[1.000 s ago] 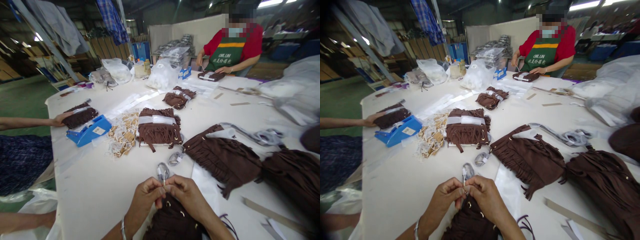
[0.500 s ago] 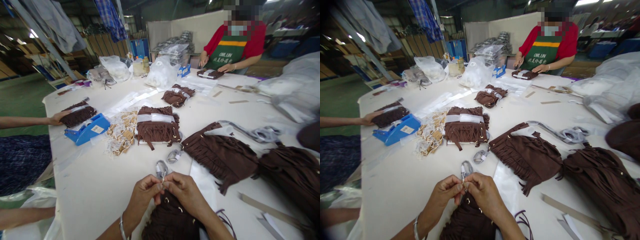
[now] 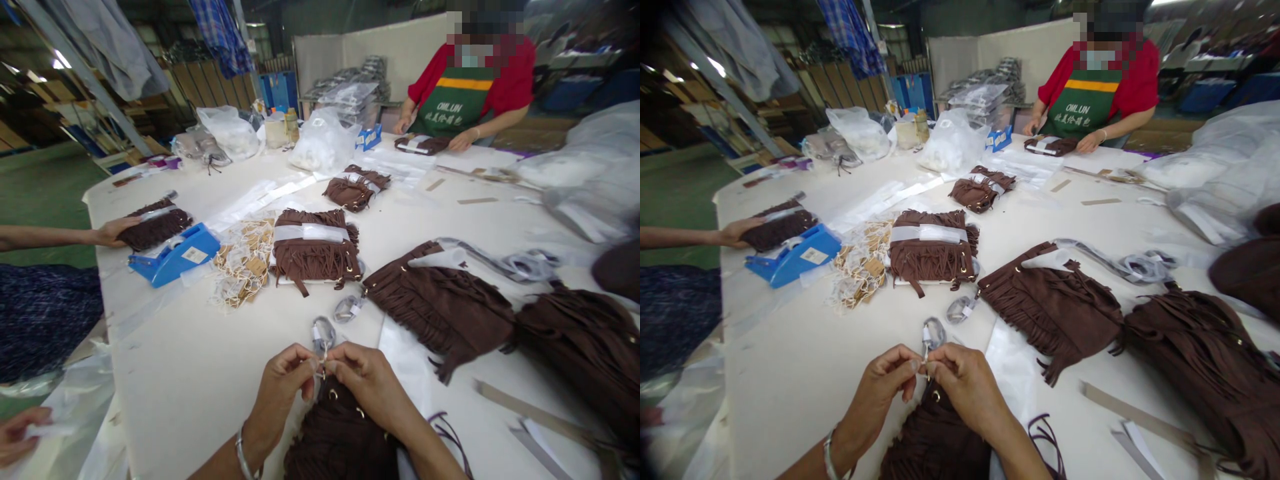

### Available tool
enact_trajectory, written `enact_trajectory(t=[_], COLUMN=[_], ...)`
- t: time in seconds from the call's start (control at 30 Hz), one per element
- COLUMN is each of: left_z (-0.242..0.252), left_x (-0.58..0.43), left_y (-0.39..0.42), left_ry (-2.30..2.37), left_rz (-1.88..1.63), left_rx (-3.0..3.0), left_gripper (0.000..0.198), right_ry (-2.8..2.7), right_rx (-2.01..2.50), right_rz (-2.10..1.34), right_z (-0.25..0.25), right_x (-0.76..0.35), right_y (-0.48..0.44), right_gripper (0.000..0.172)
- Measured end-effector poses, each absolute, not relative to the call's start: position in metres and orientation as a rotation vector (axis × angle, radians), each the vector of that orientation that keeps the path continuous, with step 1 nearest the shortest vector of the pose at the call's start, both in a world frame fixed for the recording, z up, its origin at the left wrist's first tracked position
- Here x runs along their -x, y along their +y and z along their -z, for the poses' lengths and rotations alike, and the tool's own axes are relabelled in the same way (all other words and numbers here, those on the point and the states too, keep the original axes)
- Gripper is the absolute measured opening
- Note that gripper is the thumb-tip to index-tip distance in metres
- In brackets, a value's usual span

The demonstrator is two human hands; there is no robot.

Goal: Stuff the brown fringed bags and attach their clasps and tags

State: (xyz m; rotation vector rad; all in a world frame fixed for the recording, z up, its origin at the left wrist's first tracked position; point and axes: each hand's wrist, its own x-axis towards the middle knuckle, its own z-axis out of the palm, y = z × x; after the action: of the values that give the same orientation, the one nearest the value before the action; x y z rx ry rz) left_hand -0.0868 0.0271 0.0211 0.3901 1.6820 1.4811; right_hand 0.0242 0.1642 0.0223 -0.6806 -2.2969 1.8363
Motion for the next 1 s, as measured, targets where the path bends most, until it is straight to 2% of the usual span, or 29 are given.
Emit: enact_trajectory(t=[0.13,0.47,0.57,0.7,0.9,1.0], left_z=[-0.022,-0.022,-0.023,-0.023,-0.012,-0.007], left_x=[0.085,0.086,0.088,0.094,0.11,0.118], left_y=[0.029,0.026,0.024,0.02,0.007,-0.003], left_ry=[1.645,1.7,1.481,1.134,0.947,0.904], left_rz=[-1.459,-1.525,-1.614,-1.459,-1.308,-1.216], left_rx=[-0.386,-0.416,-0.332,-0.241,-0.142,-0.17], left_gripper=[0.024,0.017,0.013,0.015,0.014,0.018], right_ry=[-2.29,-2.502,-2.547,-2.586,-2.897,-3.025], right_rx=[0.678,0.646,0.6,0.57,0.549,0.578], right_rz=[-1.83,-1.446,-1.427,-1.4,-0.949,-0.748], right_z=[-0.021,-0.026,-0.025,-0.023,-0.02,-0.017], right_x=[-0.024,-0.024,-0.026,-0.033,-0.044,-0.04], right_y=[0.165,0.164,0.167,0.179,0.188,0.185], right_gripper=[0.015,0.01,0.011,0.014,0.04,0.032])
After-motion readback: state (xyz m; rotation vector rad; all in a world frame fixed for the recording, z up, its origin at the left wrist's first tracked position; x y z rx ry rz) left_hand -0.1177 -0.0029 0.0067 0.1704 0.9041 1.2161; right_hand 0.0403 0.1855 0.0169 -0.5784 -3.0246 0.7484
